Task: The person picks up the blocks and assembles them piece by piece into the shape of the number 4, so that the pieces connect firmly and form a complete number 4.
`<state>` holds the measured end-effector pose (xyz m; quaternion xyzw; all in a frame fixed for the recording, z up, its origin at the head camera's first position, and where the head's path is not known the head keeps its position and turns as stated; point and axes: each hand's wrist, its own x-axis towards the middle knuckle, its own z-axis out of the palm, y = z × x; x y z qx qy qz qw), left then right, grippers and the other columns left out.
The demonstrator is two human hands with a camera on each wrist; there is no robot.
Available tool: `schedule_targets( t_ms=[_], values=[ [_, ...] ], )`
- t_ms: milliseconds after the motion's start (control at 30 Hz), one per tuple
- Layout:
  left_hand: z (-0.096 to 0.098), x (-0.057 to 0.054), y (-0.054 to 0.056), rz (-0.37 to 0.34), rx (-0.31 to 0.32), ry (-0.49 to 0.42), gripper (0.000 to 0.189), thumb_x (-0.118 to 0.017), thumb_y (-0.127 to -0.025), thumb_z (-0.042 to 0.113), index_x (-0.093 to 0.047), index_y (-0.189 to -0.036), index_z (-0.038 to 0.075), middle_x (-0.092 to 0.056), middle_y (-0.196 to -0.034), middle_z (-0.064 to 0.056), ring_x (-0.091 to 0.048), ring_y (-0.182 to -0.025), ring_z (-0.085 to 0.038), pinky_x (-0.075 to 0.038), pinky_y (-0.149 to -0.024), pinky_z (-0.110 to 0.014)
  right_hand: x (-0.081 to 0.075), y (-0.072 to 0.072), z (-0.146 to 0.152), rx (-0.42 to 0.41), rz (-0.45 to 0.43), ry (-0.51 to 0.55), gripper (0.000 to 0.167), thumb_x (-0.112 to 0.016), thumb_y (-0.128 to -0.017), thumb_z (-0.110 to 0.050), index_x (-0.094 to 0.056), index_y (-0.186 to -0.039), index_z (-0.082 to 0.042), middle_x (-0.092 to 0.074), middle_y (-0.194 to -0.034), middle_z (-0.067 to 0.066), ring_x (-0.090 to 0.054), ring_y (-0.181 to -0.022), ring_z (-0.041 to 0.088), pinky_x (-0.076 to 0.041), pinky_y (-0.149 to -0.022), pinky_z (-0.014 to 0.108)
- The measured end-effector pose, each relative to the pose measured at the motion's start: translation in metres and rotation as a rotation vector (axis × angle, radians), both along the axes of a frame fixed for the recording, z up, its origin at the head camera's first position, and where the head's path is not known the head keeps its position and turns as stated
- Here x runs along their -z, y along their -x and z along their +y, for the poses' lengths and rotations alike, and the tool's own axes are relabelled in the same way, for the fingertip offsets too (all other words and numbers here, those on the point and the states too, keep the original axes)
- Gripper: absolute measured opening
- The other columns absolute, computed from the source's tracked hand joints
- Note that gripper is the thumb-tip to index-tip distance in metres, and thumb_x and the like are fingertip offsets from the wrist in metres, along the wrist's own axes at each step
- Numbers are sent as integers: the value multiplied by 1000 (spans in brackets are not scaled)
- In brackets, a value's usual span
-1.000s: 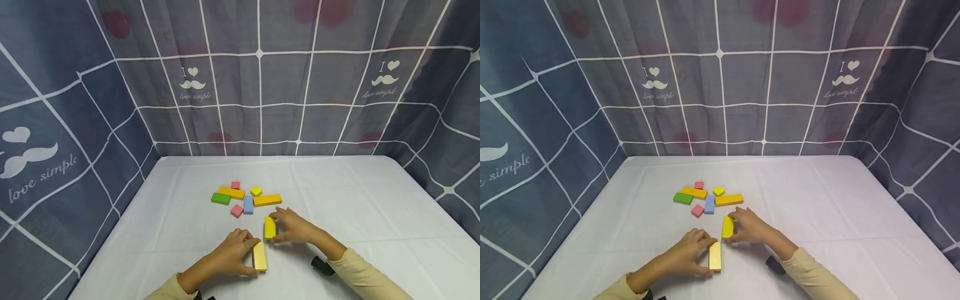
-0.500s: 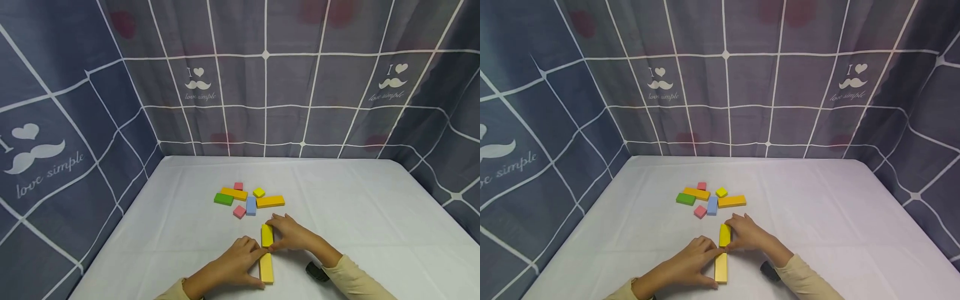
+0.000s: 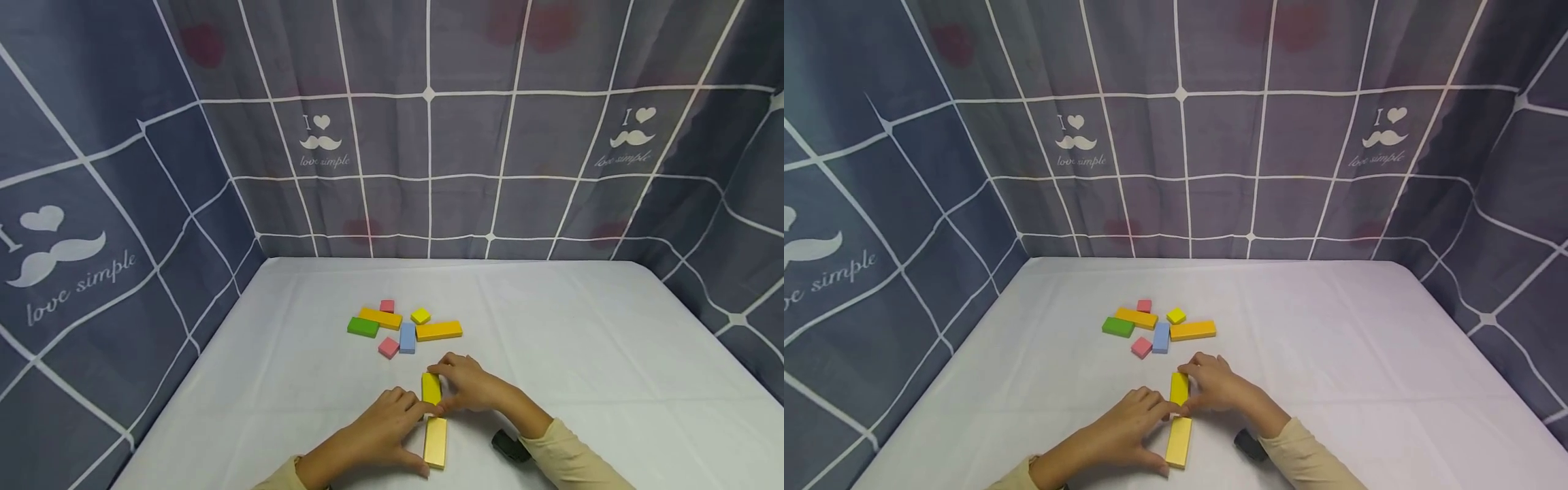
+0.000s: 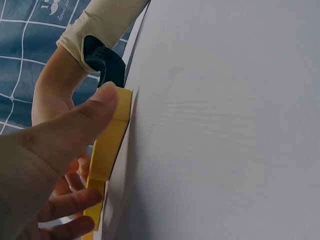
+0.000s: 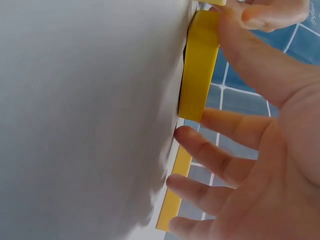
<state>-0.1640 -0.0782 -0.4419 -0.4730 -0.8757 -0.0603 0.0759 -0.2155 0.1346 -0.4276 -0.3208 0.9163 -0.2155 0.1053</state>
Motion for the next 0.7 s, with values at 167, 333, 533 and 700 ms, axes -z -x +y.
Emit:
schedule_targets(
  t_ms=[167, 333, 533, 700],
  values=[
    [0, 1, -2, -4, 64, -46, 59, -59, -71, 66, -54, -120, 33, -47, -98, 11, -36, -81, -1, -28, -71, -10, -1, -1, 1, -54, 80, 1, 52, -71, -77, -27, -56, -124, -8, -58, -114, 5, -50, -108, 23, -36, -92, 50],
    [1, 0, -1, 51, 131, -5, 50, -57, -76, 62, -58, -117, 34, -49, -101, 10, -39, -82, -2, -30, -71, -9, -2, 1, 2, -81, 118, 1, 48, -70, -79, -25, -57, -123, -11, -59, -115, 4, -51, -109, 24, -38, -91, 49],
    [2, 1, 0, 110, 142, 18, 49, -53, -79, 62, -61, -116, 32, -50, -102, 9, -40, -84, -3, -33, -74, -12, -4, 2, 4, -80, 115, 10, 47, -71, -78, -24, -58, -121, -11, -60, -113, 3, -52, -108, 24, -38, -91, 50],
    [1, 5, 0, 100, 114, -27, 50, -53, -77, 63, -62, -115, 31, -50, -104, 7, -42, -84, -4, -35, -74, -13, -4, 3, 4, -93, 109, -2, 43, -70, -79, -25, -60, -119, -11, -62, -111, 1, -54, -106, 21, -40, -91, 47]
  ],
)
